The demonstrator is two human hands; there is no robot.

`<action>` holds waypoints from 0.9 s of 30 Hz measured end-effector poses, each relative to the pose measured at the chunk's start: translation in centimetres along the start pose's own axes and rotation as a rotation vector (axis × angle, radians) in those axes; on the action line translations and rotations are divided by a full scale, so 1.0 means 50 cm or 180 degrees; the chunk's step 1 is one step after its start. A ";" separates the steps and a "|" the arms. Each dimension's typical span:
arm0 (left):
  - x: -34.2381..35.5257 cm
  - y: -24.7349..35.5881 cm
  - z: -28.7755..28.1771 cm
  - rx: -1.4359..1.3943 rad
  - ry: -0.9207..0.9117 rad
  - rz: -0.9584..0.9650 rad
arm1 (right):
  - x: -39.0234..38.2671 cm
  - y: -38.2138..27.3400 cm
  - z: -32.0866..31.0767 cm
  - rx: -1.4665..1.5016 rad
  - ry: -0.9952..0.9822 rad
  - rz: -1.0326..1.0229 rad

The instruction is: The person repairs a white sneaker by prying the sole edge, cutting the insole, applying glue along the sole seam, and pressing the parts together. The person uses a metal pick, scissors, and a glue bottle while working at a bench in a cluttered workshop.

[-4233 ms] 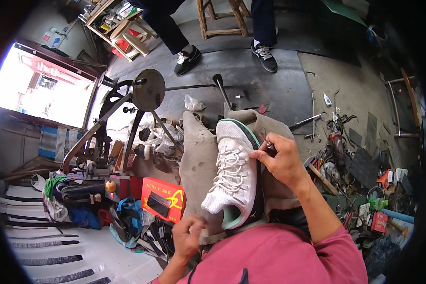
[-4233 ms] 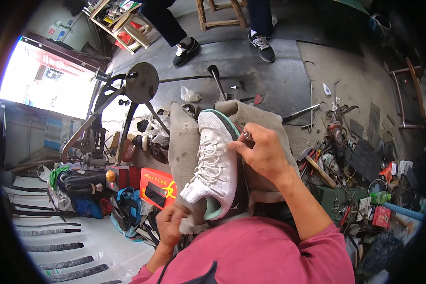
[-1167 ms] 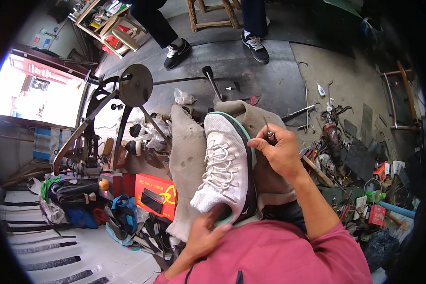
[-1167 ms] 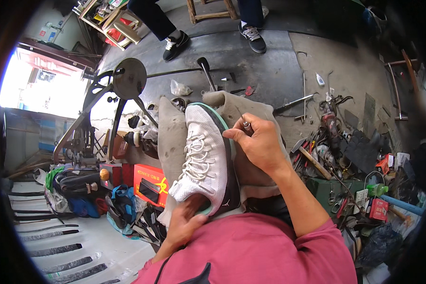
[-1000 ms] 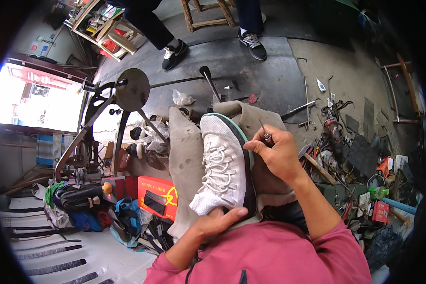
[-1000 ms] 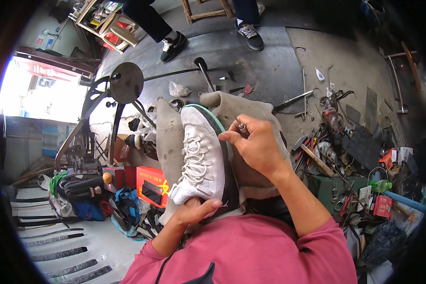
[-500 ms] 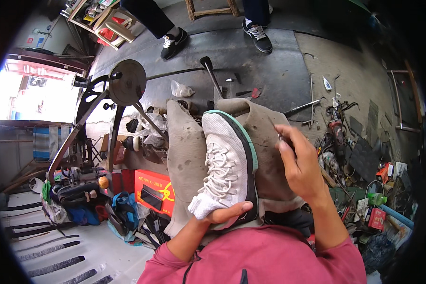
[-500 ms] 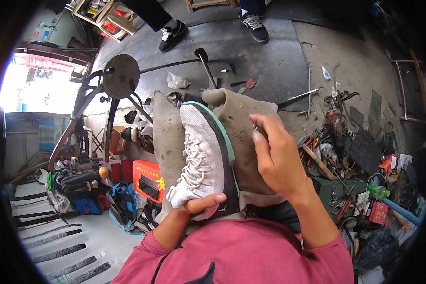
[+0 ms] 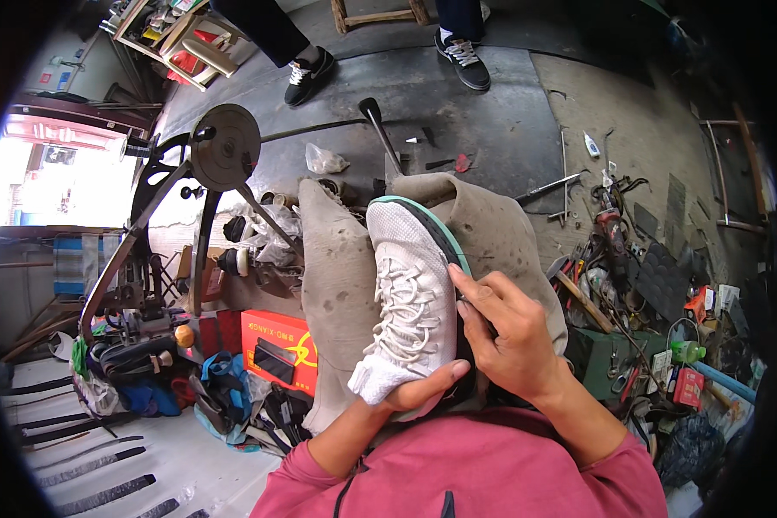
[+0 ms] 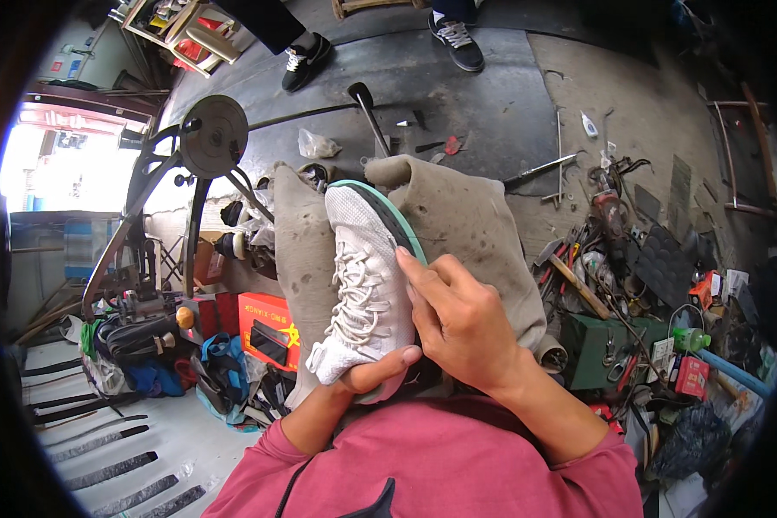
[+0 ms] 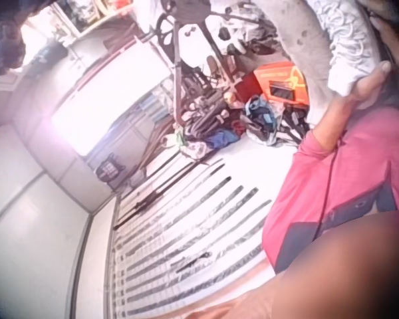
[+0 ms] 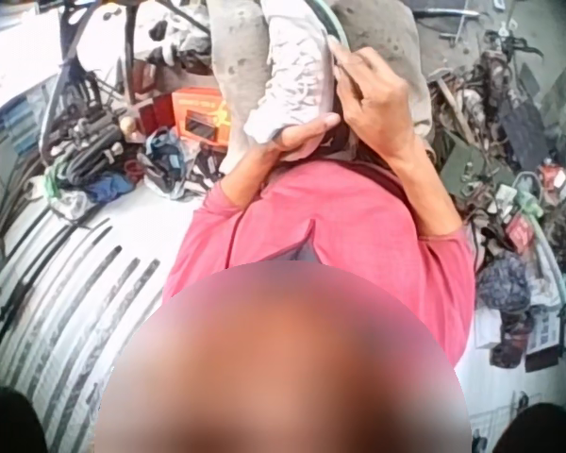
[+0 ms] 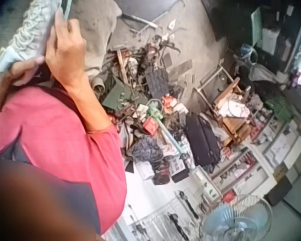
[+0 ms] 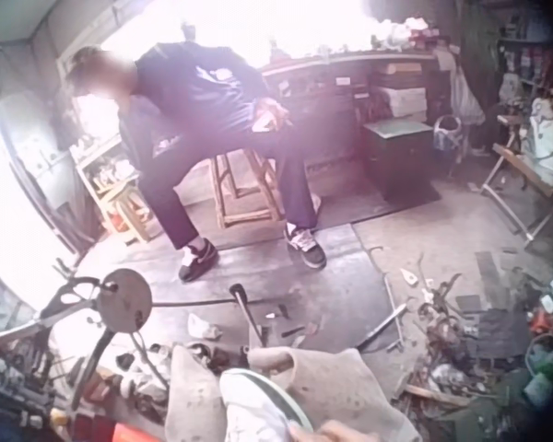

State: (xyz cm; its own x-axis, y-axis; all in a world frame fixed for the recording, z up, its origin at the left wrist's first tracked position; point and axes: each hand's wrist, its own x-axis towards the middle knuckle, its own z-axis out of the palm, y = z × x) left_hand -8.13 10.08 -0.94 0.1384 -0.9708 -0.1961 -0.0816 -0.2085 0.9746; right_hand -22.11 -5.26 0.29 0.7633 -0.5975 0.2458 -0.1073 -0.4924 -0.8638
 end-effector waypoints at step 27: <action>-0.017 -0.016 0.018 0.0113 0.0397 0.0061 | -0.056 0.002 -0.021 0.0473 -0.0107 0.0508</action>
State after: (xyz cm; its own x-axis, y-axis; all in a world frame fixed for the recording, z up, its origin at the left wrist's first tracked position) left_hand -9.05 10.98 -1.66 0.2579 -0.9527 -0.1605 -0.1200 -0.1965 0.9731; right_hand -24.95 -4.31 -0.01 0.7653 -0.6376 0.0881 -0.1351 -0.2931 -0.9465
